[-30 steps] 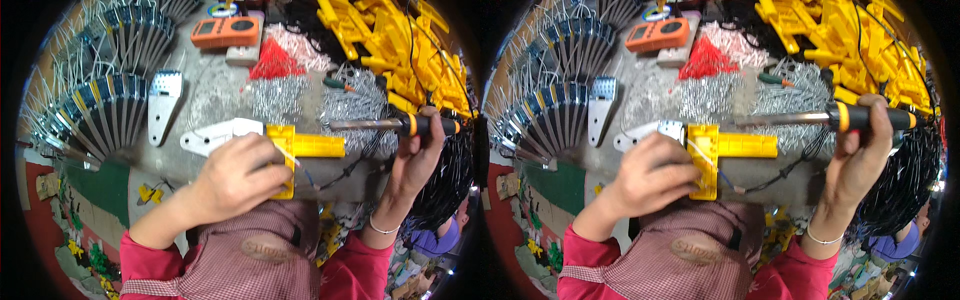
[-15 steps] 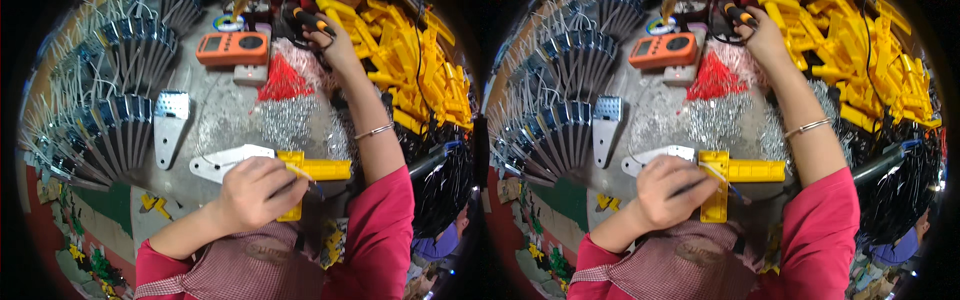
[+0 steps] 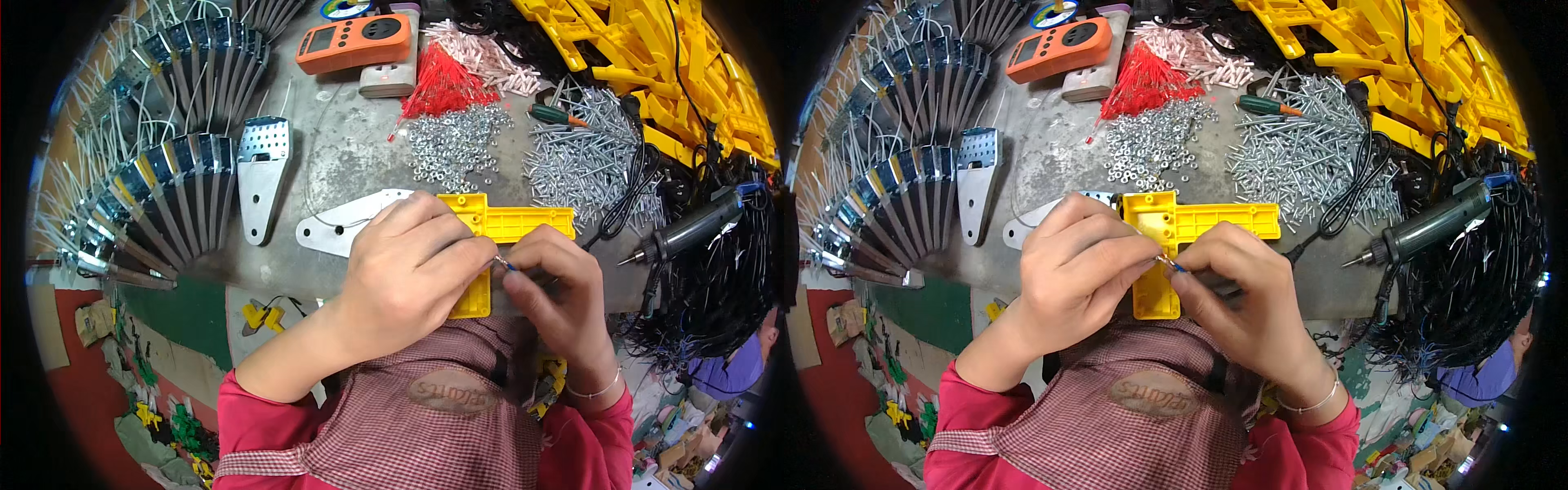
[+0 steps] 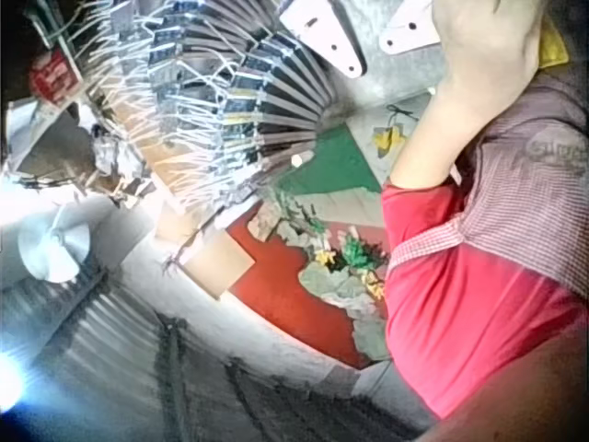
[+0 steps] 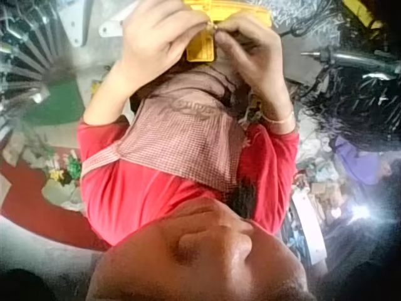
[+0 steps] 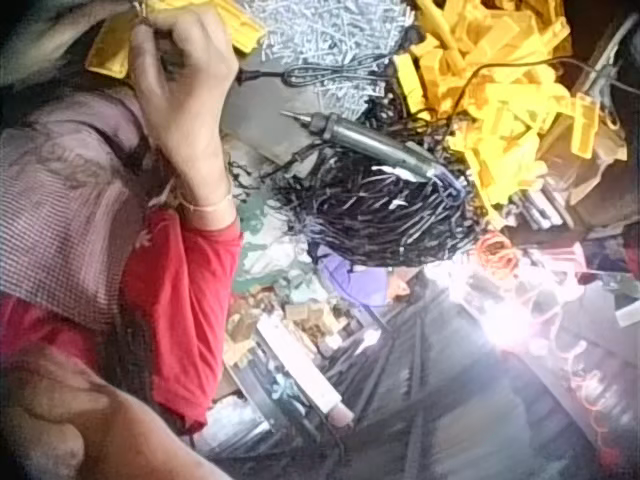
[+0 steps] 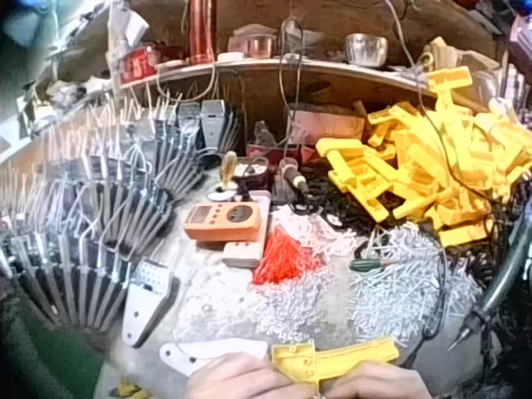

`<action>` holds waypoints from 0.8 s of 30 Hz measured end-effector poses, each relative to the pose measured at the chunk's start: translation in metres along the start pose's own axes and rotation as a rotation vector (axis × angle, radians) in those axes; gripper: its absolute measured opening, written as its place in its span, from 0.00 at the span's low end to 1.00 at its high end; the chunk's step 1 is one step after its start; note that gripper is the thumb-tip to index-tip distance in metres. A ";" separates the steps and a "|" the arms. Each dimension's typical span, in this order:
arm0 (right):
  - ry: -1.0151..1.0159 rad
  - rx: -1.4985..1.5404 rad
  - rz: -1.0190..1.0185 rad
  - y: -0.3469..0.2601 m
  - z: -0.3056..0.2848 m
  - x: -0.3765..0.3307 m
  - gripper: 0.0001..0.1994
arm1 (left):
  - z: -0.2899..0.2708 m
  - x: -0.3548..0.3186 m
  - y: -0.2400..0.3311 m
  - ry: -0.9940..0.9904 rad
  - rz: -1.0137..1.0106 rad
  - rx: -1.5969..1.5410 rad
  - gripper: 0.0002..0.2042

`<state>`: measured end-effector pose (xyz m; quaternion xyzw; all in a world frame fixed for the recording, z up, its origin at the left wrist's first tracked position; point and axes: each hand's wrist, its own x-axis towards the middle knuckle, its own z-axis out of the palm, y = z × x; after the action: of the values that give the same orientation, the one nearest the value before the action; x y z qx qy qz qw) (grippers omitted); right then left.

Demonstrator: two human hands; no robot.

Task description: The person connects wires by hand and solders them with a soldering iron, fits metal blades into plastic housings, and fastens the housings together using an electric screwdriver.

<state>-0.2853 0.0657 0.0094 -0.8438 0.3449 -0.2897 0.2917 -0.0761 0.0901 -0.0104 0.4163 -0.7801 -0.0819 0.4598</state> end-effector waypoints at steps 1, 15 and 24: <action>-0.081 0.284 0.326 -0.006 -0.004 0.001 0.11 | 0.000 -0.001 0.001 -0.004 0.005 0.007 0.12; 0.029 0.480 0.400 0.019 -0.001 0.001 0.11 | -0.002 -0.009 -0.004 -0.050 0.031 0.031 0.12; -0.120 0.384 0.452 0.010 -0.006 0.010 0.11 | 0.000 -0.012 -0.001 0.015 -0.022 0.018 0.12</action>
<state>-0.2876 0.0503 0.0099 -0.6908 0.4449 -0.2270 0.5228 -0.0732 0.0982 -0.0186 0.4294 -0.7729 -0.0768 0.4608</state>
